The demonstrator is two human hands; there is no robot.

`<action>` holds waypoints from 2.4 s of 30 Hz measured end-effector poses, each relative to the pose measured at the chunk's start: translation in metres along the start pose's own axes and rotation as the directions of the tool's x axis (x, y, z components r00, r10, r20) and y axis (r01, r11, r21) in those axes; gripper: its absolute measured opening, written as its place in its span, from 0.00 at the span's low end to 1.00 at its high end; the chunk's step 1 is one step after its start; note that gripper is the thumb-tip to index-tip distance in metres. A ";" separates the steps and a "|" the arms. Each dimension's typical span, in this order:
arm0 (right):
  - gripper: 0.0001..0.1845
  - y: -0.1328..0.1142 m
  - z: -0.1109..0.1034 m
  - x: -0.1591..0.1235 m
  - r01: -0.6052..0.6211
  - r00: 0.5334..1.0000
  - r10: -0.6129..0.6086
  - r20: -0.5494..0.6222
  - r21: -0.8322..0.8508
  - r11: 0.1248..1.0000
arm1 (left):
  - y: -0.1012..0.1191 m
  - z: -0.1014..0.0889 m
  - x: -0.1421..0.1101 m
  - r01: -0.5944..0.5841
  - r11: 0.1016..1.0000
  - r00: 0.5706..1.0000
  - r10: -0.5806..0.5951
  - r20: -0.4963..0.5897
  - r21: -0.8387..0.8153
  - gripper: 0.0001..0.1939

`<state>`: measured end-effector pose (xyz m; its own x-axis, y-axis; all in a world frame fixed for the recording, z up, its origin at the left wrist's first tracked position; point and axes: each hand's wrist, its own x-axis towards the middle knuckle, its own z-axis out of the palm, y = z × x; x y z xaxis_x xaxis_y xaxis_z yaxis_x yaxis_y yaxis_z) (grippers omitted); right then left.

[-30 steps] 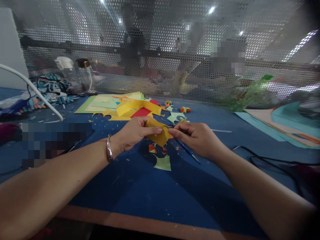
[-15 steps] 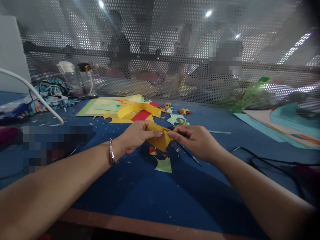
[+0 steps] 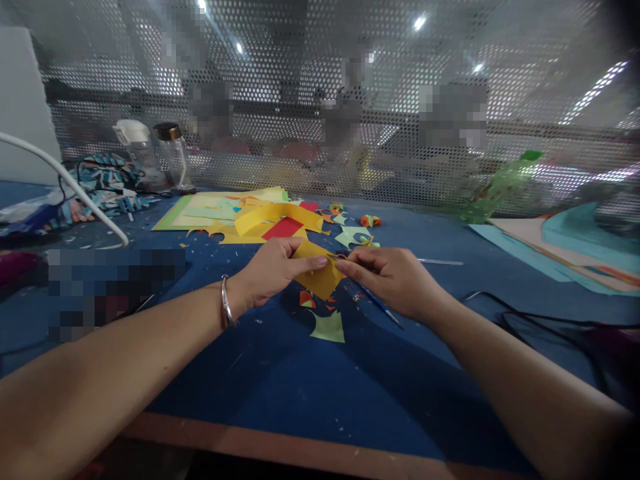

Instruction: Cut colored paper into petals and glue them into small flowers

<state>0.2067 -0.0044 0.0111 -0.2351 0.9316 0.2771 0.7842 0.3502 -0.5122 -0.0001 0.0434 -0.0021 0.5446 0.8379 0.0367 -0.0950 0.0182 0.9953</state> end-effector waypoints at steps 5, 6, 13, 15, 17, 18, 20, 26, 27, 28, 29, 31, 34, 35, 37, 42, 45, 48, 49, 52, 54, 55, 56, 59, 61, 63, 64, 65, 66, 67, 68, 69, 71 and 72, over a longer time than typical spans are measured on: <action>0.25 -0.002 0.000 0.000 0.021 1.000 -0.021 -0.008 -0.003 1.000 | 0.001 0.000 -0.001 -0.011 0.997 1.000 0.012 -0.015 0.077 0.12; 0.24 -0.002 0.000 0.000 0.023 1.000 -0.023 -0.007 -0.003 1.000 | 0.002 0.000 -0.001 -0.015 0.996 1.000 0.016 -0.017 0.084 0.12; 0.25 -0.001 0.001 0.000 0.008 1.000 -0.008 -0.002 -0.006 1.000 | 0.001 0.000 -0.002 -0.013 0.998 1.000 0.013 0.002 0.065 0.11; 0.26 -0.001 0.002 0.000 0.008 1.000 -0.008 0.002 -0.008 1.000 | 0.000 0.000 -0.002 -0.001 0.999 1.000 0.000 0.013 0.053 0.12; 0.26 -0.001 0.002 0.000 0.014 1.000 -0.014 0.003 -0.010 1.000 | -0.001 0.000 -0.002 0.000 0.999 1.000 -0.001 0.014 0.043 0.11; 0.27 -0.001 0.002 0.000 0.018 1.000 -0.018 0.003 -0.011 1.000 | -0.001 0.000 -0.002 0.001 0.999 1.000 -0.001 0.014 0.037 0.11; 0.27 -0.002 0.002 0.000 0.026 1.000 -0.026 0.004 -0.011 1.000 | -0.001 0.000 -0.001 0.002 1.000 1.000 -0.002 0.012 0.031 0.12; 0.28 -0.003 0.001 0.000 0.004 1.000 -0.004 0.021 0.005 1.000 | 0.001 0.002 -0.003 0.019 1.000 0.999 -0.019 0.037 0.011 0.11; 0.28 -0.003 0.001 0.000 0.000 1.000 -0.001 0.028 0.007 1.000 | 0.001 0.002 -0.003 0.024 1.000 0.999 -0.024 0.042 0.009 0.11; 0.28 -0.003 0.001 0.000 0.000 0.999 0.000 0.033 0.008 1.000 | 0.002 0.002 -0.003 0.026 1.000 0.999 -0.027 0.045 0.010 0.11; 0.27 -0.003 0.001 0.000 0.002 0.999 -0.002 0.035 0.010 1.000 | 0.002 0.002 -0.003 0.025 1.000 0.999 -0.026 0.044 0.012 0.11; 0.27 -0.003 0.001 0.000 0.006 0.999 -0.006 0.033 0.010 1.000 | 0.001 0.002 -0.004 0.020 1.000 0.999 -0.020 0.042 0.010 0.11; 0.27 -0.003 0.002 -0.001 0.002 1.000 -0.002 0.028 0.005 1.000 | 0.001 0.002 -0.004 0.012 1.000 0.999 -0.012 0.043 0.002 0.11; 0.27 -0.003 0.002 -0.001 -0.001 1.000 0.001 0.026 0.004 1.000 | 0.001 0.002 -0.004 0.013 1.000 0.999 -0.013 0.043 0.000 0.10; 0.27 -0.003 0.002 -0.001 -0.003 1.000 0.003 0.028 0.005 1.000 | 0.001 0.002 -0.003 0.017 1.000 0.999 -0.017 0.044 0.000 0.10; 0.27 -0.004 0.001 0.000 -0.001 1.000 0.001 0.025 0.003 1.000 | 0.001 0.001 -0.004 0.023 1.000 0.998 -0.023 0.057 0.002 0.10; 0.27 -0.005 0.001 0.000 0.008 1.000 -0.008 0.029 0.001 1.000 | 0.001 0.001 -0.004 0.022 1.000 0.998 -0.023 0.066 0.016 0.10; 0.28 -0.005 0.001 0.000 0.020 0.999 -0.021 0.032 0.008 1.000 | 0.001 0.001 -0.004 0.026 0.999 0.996 -0.028 0.084 0.029 0.12; 0.28 -0.005 0.001 0.000 0.024 0.999 -0.024 0.033 0.007 1.000 | 0.001 0.001 -0.004 0.029 0.999 0.996 -0.032 0.089 0.029 0.12; 0.28 -0.005 0.001 0.000 0.020 0.999 -0.020 0.037 -0.005 1.000 | 0.000 0.000 -0.003 0.040 0.999 0.995 -0.042 0.086 0.027 0.12; 0.28 -0.005 0.001 0.000 0.015 0.999 -0.015 0.033 -0.005 1.000 | 0.000 0.001 -0.003 0.041 0.999 0.996 -0.044 0.073 0.034 0.12; 0.28 -0.005 0.001 0.000 0.014 1.000 -0.014 0.026 -0.001 1.000 | 0.000 0.001 -0.003 0.038 0.999 0.997 -0.040 0.062 0.038 0.11; 0.28 -0.005 0.001 0.000 0.014 1.000 -0.014 0.019 0.004 1.000 | 0.000 0.001 -0.003 0.036 0.999 0.998 -0.037 0.052 0.038 0.11; 0.27 -0.004 0.000 0.000 0.010 1.000 -0.010 0.016 0.013 1.000 | 0.002 0.001 -0.004 0.042 0.999 0.998 -0.043 0.052 0.005 0.10; 0.27 -0.003 0.000 0.000 0.006 1.000 -0.006 0.024 0.013 1.000 | 0.003 0.001 -0.004 0.048 0.999 0.997 -0.047 0.064 -0.010 0.10; 0.27 -0.002 0.000 0.000 0.003 1.000 -0.003 0.026 0.011 1.000 | 0.003 0.001 -0.004 0.047 0.999 0.997 -0.047 0.068 0.004 0.10; 0.26 -0.002 0.000 -0.001 0.000 1.000 -0.001 0.028 0.009 1.000 | 0.003 0.001 -0.004 0.045 0.999 0.997 -0.046 0.068 0.015 0.10; 0.26 -0.002 0.000 -0.001 -0.002 1.000 0.002 0.030 0.007 1.000 | 0.003 0.001 -0.004 0.046 0.999 0.997 -0.047 0.069 0.021 0.10; 0.26 -0.002 0.000 -0.001 -0.002 0.999 0.002 0.033 0.005 1.000 | 0.003 0.000 -0.004 0.047 0.999 0.996 -0.049 0.071 0.022 0.11; 0.26 -0.002 0.000 -0.001 -0.002 0.999 0.002 0.033 0.003 1.000 | 0.002 0.000 -0.003 0.048 0.999 0.996 -0.049 0.072 0.017 0.10; 0.26 -0.001 0.000 -0.001 -0.001 1.000 0.001 0.031 0.001 1.000 | 0.002 0.000 -0.003 0.047 0.999 0.996 -0.048 0.072 0.011 0.10; 0.26 -0.001 0.000 -0.001 0.001 1.000 -0.001 0.028 -0.001 1.000 | 0.002 0.000 -0.003 0.049 0.999 0.996 -0.049 0.072 0.007 0.10; 0.26 -0.001 0.001 -0.001 0.005 1.000 -0.004 0.022 -0.002 1.000 | 0.002 0.001 -0.003 0.054 0.999 0.996 -0.054 0.077 -0.001 0.09; 0.27 -0.001 0.001 -0.001 0.008 1.000 -0.008 0.020 -0.001 1.000 | 0.002 0.001 -0.003 0.055 0.998 0.995 -0.055 0.078 -0.004 0.09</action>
<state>0.2058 -0.0052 0.0110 -0.2525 0.9307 0.2649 0.7832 0.3573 -0.5088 -0.0014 0.0405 -0.0001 0.6124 0.7905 -0.0110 -0.0682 0.0667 0.9954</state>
